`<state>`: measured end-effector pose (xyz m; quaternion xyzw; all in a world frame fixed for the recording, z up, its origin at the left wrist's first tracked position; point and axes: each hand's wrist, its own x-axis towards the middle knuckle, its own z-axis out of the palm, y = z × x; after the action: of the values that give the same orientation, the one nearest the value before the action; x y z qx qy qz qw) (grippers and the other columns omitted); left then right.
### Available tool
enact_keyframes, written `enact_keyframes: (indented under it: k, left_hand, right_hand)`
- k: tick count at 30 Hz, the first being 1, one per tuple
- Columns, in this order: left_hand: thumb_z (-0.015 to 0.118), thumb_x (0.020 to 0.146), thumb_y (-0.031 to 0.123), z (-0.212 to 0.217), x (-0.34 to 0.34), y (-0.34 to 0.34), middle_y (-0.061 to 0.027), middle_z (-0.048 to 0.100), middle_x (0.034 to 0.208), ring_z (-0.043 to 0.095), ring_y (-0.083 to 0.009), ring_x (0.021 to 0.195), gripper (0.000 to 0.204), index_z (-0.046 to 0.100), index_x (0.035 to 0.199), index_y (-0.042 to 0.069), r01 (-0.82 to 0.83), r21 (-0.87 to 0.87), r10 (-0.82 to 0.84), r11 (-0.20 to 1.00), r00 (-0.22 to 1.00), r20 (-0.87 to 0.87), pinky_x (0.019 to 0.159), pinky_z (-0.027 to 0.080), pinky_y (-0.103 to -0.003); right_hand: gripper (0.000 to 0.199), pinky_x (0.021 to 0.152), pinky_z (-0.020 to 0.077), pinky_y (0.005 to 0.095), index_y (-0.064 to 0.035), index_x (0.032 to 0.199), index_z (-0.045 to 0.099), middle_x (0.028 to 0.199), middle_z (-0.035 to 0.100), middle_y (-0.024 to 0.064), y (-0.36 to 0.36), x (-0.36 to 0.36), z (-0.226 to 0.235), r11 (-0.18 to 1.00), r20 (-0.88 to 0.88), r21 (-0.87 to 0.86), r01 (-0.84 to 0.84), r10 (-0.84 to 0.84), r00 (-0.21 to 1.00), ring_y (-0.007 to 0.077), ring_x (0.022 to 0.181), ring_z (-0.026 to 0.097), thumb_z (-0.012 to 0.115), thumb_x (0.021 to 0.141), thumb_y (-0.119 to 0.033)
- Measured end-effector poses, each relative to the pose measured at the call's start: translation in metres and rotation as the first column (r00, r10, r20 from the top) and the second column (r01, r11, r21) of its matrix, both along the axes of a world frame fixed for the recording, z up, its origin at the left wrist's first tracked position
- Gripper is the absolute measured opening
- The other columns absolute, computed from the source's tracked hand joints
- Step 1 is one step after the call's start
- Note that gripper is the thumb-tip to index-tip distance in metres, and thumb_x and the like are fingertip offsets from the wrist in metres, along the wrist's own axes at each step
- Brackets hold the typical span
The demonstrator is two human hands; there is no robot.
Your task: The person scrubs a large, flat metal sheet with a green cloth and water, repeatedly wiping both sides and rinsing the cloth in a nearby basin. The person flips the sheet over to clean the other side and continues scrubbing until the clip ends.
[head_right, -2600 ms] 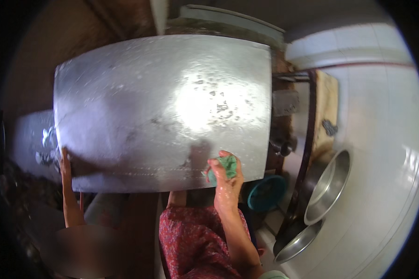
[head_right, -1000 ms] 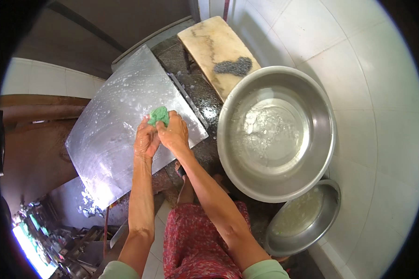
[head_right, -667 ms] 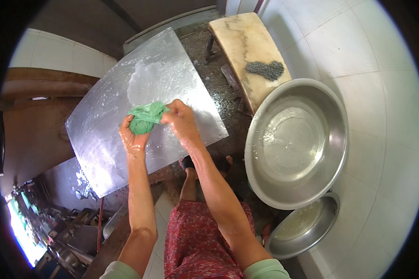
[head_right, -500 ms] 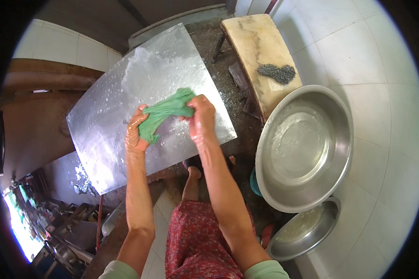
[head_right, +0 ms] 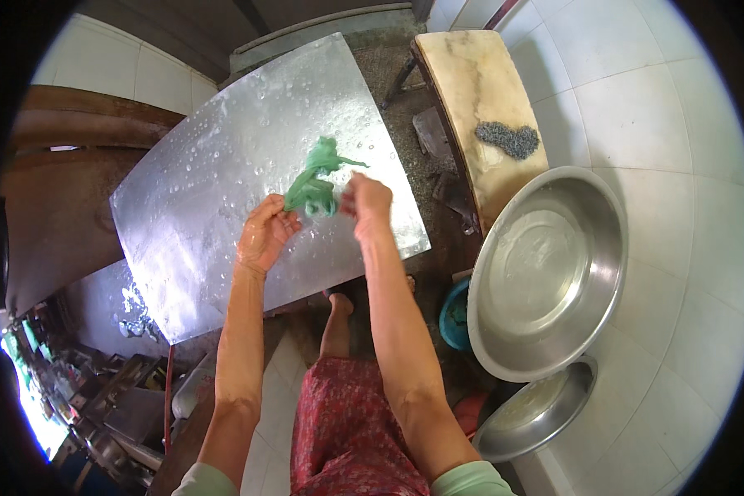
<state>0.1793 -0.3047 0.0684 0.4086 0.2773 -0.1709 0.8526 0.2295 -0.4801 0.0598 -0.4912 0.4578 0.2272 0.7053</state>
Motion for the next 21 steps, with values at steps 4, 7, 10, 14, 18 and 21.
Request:
enact_keyframes:
  k: [4,7,10,14,18,21]
  left_hand:
    - [0.056,0.084,0.012,0.0,-0.009,-0.011,-0.0026,0.048,0.067,0.047,-0.0166,0.061,0.008,0.054,0.083,0.005,0.121,-0.014,-0.121,0.993,0.992,0.021,0.062,0.039,-0.031]
    - [0.056,0.083,0.012,0.033,-0.01,-0.021,-0.0045,0.051,0.073,0.048,-0.0181,0.066,0.009,0.055,0.085,0.004,0.179,0.132,-0.195,0.975,0.974,0.114,0.065,0.038,-0.032]
    - [0.055,0.083,0.014,0.047,-0.019,-0.014,-0.0081,0.056,0.089,0.053,-0.0231,0.085,0.013,0.058,0.088,0.003,-0.066,0.043,0.056,0.997,0.979,0.196,0.079,0.043,-0.037]
    - [0.051,0.085,0.016,0.023,-0.031,0.008,-0.0113,0.057,0.107,0.05,-0.0304,0.113,0.017,0.059,0.091,0.002,-0.39,-0.45,0.451,0.804,0.892,0.033,0.1,0.037,-0.051]
    - [0.054,0.088,0.039,-0.027,-0.041,-0.004,-0.0081,0.059,0.107,0.055,-0.027,0.107,0.04,0.055,0.105,0.002,-0.379,-0.531,0.373,0.758,0.919,-0.124,0.097,0.041,-0.045]
    - [0.055,0.079,0.068,-0.025,-0.033,-0.023,-0.008,0.062,0.106,0.059,-0.0231,0.098,0.07,0.056,0.111,0.005,-0.146,-0.357,0.042,0.923,0.958,-0.282,0.088,0.048,-0.04]
  right_hand:
    - [0.026,0.06,0.0461,0.0287,-0.0069,0.093,0.062,0.082,0.061,0.004,0.03,-0.02,-0.033,0.889,-0.079,0.089,-0.449,0.455,0.887,0.0149,0.073,0.058,0.066,0.081,-0.03]
    - [0.021,0.077,0.0454,0.0297,-0.0065,0.099,0.061,0.096,0.061,0.0061,0.022,-0.019,-0.053,0.863,0.111,0.427,-0.27,0.246,0.963,0.0168,0.089,0.058,0.062,0.084,-0.021]
    - [0.023,0.078,0.0479,0.0328,-0.0006,0.103,0.058,0.099,0.061,0.0101,0.028,-0.015,-0.026,0.812,0.154,0.583,-0.04,-0.062,0.986,0.0191,0.091,0.059,0.056,0.083,-0.011]
    - [0.028,0.072,0.0505,0.0334,0.002,0.104,0.057,0.093,0.06,0.011,0.013,-0.007,-0.017,0.79,0.114,0.603,0.109,-0.221,0.969,0.02,0.084,0.059,0.056,0.078,-0.008]
    - [0.021,0.061,0.0469,0.0292,-0.002,0.09,0.06,0.079,0.061,0.0046,0.024,-0.014,0.014,0.976,0.383,0.141,-0.168,0.103,0.918,0.0159,0.069,0.058,0.069,0.074,-0.013]
    - [0.022,0.053,0.0402,0.027,-0.0014,0.082,0.057,0.07,0.058,0.0022,0.025,-0.017,0.022,0.88,0.505,-0.316,-0.353,0.471,0.723,0.0105,0.059,0.05,0.07,0.076,-0.019]
